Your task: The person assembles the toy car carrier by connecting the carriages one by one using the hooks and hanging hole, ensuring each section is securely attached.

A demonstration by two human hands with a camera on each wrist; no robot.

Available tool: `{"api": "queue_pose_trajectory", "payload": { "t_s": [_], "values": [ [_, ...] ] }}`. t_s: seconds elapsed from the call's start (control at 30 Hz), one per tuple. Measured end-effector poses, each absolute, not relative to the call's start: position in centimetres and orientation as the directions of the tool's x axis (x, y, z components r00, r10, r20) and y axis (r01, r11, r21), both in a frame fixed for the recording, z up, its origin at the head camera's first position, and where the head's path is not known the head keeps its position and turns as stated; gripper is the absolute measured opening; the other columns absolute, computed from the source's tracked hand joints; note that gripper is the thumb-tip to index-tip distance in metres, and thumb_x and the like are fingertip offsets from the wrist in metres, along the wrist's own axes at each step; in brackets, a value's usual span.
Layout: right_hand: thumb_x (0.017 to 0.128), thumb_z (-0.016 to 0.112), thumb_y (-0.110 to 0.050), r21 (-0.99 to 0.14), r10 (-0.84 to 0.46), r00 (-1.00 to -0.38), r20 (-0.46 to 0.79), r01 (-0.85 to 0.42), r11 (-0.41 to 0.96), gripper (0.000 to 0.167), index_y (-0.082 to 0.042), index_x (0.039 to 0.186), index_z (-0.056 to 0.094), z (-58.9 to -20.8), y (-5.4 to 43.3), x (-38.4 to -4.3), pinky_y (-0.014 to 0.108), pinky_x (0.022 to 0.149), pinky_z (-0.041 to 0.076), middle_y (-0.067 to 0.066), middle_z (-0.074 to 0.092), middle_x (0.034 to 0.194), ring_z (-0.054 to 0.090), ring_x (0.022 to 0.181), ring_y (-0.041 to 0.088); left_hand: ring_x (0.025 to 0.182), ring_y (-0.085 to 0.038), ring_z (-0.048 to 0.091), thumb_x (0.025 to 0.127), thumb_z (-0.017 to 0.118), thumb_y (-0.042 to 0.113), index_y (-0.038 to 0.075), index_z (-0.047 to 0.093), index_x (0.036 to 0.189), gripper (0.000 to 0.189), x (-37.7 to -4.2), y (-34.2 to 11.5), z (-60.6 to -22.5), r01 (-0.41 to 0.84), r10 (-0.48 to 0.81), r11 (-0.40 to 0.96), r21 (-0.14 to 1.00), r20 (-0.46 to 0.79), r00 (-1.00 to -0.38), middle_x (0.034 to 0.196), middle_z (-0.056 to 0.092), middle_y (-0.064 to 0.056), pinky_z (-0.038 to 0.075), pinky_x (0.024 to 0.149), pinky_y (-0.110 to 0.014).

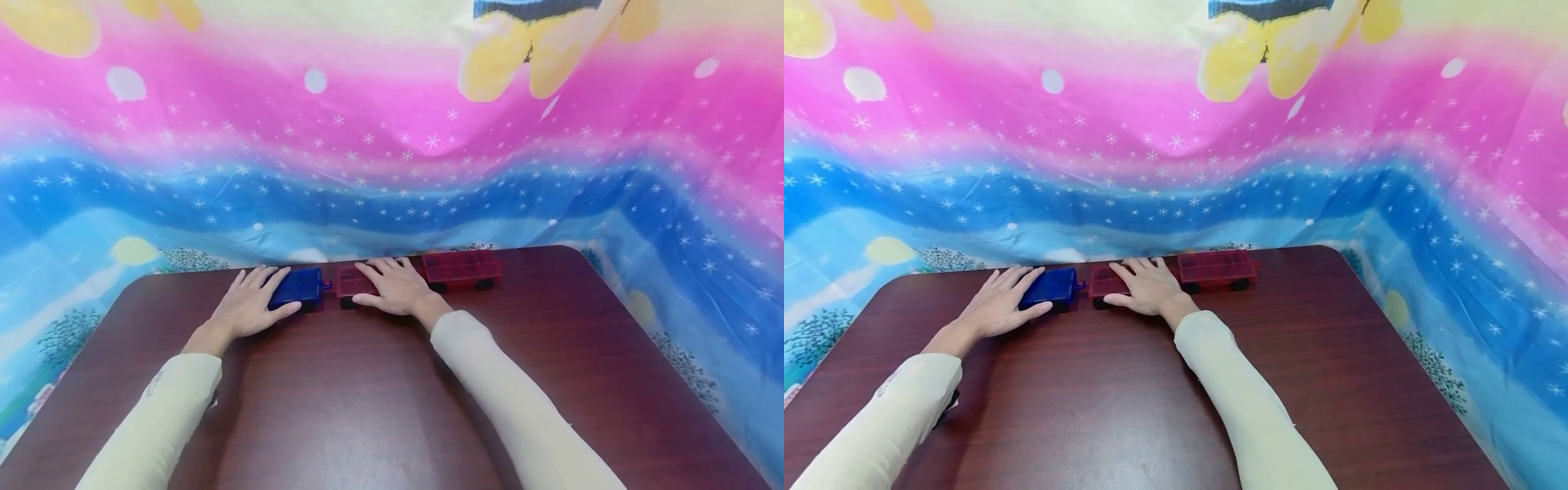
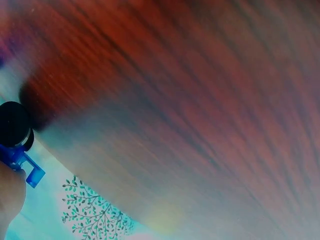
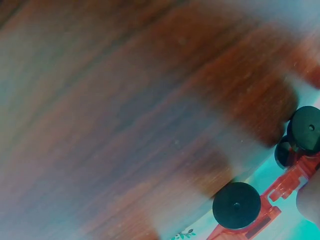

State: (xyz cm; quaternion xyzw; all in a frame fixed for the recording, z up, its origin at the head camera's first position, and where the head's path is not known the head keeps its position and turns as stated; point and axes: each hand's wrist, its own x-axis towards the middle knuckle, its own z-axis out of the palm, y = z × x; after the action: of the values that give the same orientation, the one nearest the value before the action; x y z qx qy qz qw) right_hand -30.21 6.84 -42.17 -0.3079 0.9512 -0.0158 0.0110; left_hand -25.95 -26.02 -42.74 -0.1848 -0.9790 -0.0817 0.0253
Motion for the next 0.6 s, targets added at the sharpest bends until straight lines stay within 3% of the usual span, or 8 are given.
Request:
{"api": "queue_pose_trajectory", "payload": {
  "t_s": [0.6],
  "values": [
    [0.097, 0.032, -0.076, -0.056, -0.607, -0.794, -0.027, -0.605, 0.794, 0.083, -0.029, 0.164, 0.021, -41.67, 6.96, -29.92, 0.055, 0.121, 0.013, 0.003, 0.028, 0.165, 0.025, 0.151, 0.026, 0.15, -0.045, 0.019, 0.092, 0.049, 0.075, 0.01, 0.035, 0.158, 0.094, -26.07, -25.87, -42.49, 0.37, 0.359, 0.917, 0.148, 0.096, -0.928, 0.157, 0.036, -0.024, 0.008, 0.119, -0.064]
  ]
}}
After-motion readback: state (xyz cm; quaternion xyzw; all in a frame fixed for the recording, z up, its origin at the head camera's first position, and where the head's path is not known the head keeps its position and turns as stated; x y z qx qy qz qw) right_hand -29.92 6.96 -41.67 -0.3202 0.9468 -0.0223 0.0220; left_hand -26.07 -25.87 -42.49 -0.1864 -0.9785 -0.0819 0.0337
